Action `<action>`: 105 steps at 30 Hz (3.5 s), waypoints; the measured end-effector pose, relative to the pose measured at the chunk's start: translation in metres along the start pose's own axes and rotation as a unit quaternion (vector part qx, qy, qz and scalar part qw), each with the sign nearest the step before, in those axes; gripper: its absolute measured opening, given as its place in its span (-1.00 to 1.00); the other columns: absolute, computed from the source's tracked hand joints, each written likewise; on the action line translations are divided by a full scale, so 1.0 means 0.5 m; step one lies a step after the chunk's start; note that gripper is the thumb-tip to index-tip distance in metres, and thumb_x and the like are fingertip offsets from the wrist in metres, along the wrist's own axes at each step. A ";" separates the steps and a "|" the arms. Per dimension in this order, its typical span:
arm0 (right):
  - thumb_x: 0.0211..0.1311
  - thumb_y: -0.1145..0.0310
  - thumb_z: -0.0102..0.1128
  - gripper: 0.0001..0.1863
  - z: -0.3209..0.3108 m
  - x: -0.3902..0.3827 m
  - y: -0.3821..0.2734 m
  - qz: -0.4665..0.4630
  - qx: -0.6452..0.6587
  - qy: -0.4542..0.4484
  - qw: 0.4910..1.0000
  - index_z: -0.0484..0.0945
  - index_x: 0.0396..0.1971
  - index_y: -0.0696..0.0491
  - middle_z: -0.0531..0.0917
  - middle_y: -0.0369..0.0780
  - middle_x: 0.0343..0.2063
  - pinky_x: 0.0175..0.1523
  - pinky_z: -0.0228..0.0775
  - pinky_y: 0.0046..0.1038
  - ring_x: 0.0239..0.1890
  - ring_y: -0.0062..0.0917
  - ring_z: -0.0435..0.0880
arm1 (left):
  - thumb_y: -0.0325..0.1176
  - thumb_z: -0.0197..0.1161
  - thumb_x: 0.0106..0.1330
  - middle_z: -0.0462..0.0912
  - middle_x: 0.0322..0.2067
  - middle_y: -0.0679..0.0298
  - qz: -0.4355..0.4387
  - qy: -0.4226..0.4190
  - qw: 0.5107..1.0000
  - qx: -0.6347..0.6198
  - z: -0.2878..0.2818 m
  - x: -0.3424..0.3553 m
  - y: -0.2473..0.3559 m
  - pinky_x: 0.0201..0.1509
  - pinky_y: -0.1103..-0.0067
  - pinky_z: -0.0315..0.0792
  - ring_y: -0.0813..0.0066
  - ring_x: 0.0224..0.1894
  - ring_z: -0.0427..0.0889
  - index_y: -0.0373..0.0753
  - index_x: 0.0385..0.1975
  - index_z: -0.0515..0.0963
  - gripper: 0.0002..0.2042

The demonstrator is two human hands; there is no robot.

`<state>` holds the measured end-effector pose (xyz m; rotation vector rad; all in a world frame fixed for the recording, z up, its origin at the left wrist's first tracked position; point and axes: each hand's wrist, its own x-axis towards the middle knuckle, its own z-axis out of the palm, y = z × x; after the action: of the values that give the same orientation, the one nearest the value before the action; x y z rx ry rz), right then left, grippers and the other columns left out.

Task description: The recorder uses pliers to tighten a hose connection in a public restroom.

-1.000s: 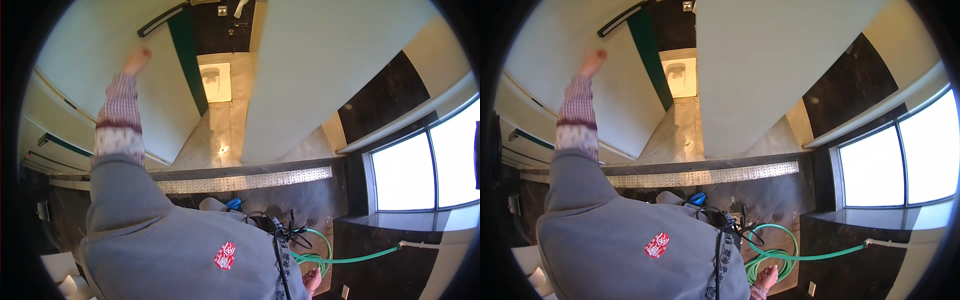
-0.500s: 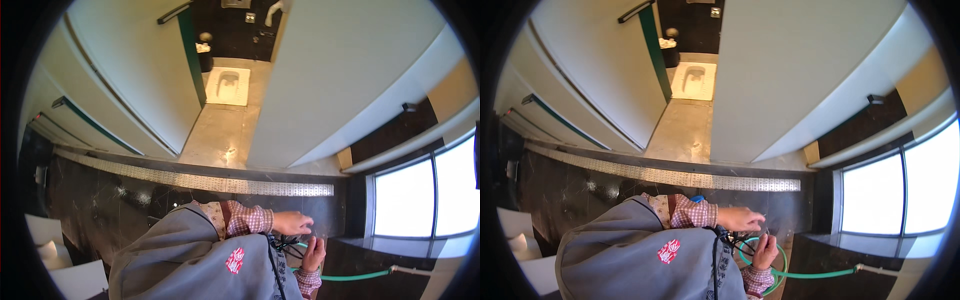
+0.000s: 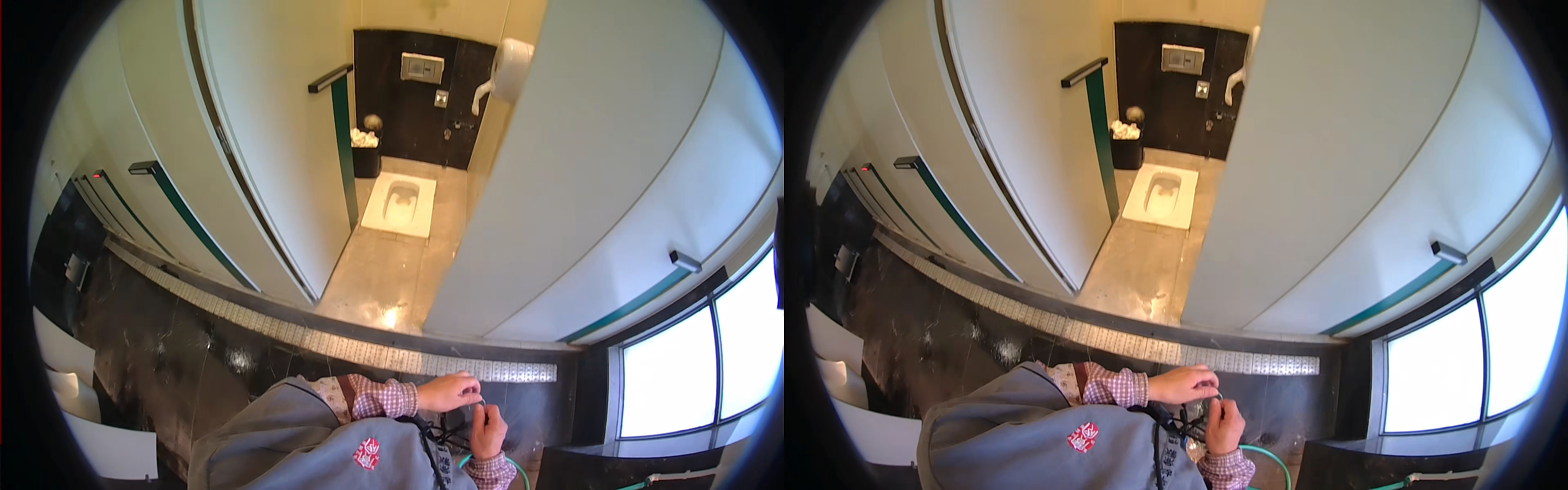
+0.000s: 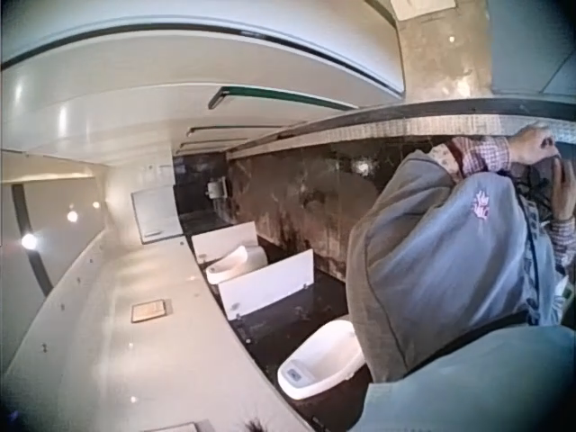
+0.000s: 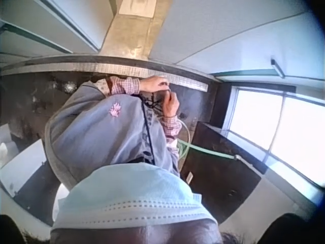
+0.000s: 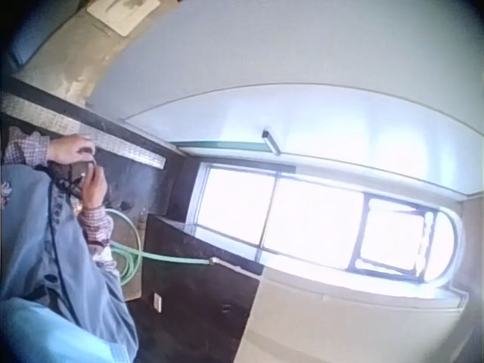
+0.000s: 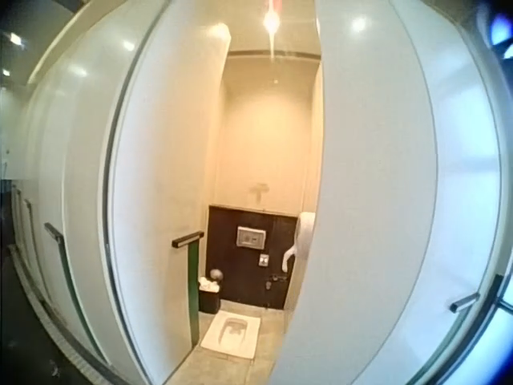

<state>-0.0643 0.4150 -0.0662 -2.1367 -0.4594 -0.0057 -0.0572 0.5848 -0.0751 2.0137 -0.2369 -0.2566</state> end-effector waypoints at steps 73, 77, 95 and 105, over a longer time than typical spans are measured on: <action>0.20 0.09 -0.04 -0.68 0.976 -0.832 -0.731 0.450 0.245 0.429 0.744 0.33 -0.63 -0.01 0.24 -0.42 -0.82 -0.79 -0.11 -0.63 -0.84 -0.74 0.12 | -0.36 -0.21 0.24 0.33 0.01 0.02 -0.346 0.278 0.667 0.598 -2.047 -1.396 -0.695 0.14 0.31 0.19 0.13 0.05 0.33 -0.32 -0.03 0.30 -0.67; 0.15 0.11 -0.01 -0.64 1.008 -0.935 -0.691 0.460 0.165 0.403 0.774 0.39 -0.68 0.06 0.36 -0.32 -0.77 -0.65 0.15 -0.47 -0.72 -0.53 0.36 | -0.34 -0.18 0.22 0.34 0.01 0.05 -0.412 0.268 0.638 0.592 -2.018 -1.433 -0.699 0.10 0.33 0.25 0.14 0.01 0.37 -0.28 -0.05 0.32 -0.68; 0.17 -0.01 -0.07 -0.59 1.146 -0.958 -0.723 0.504 0.229 0.292 0.780 0.34 -0.69 -0.01 0.31 -0.32 -0.81 -0.70 0.08 -0.48 -0.77 -0.55 0.24 | -0.39 0.08 0.20 0.50 -0.10 0.12 -0.135 0.438 0.839 0.292 -1.727 -1.860 -0.686 -0.13 0.54 0.42 0.35 -0.20 0.55 -0.25 0.01 0.35 -0.65; 0.16 0.11 -0.06 -0.70 1.406 -0.742 -0.891 0.464 0.268 0.266 0.801 0.33 -0.67 -0.05 0.27 -0.38 -0.77 -0.71 -0.01 -0.55 -0.78 -0.61 0.20 | -0.51 0.04 0.16 0.57 -0.25 0.11 -0.079 0.689 0.686 0.220 -1.885 -2.280 -0.823 -0.19 0.50 0.44 0.26 -0.24 0.57 -0.25 -0.11 0.43 -0.73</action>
<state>-0.6726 1.0834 -0.1814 -1.4941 0.8505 0.0704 -0.8593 1.8876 0.0506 2.1243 0.9186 1.3369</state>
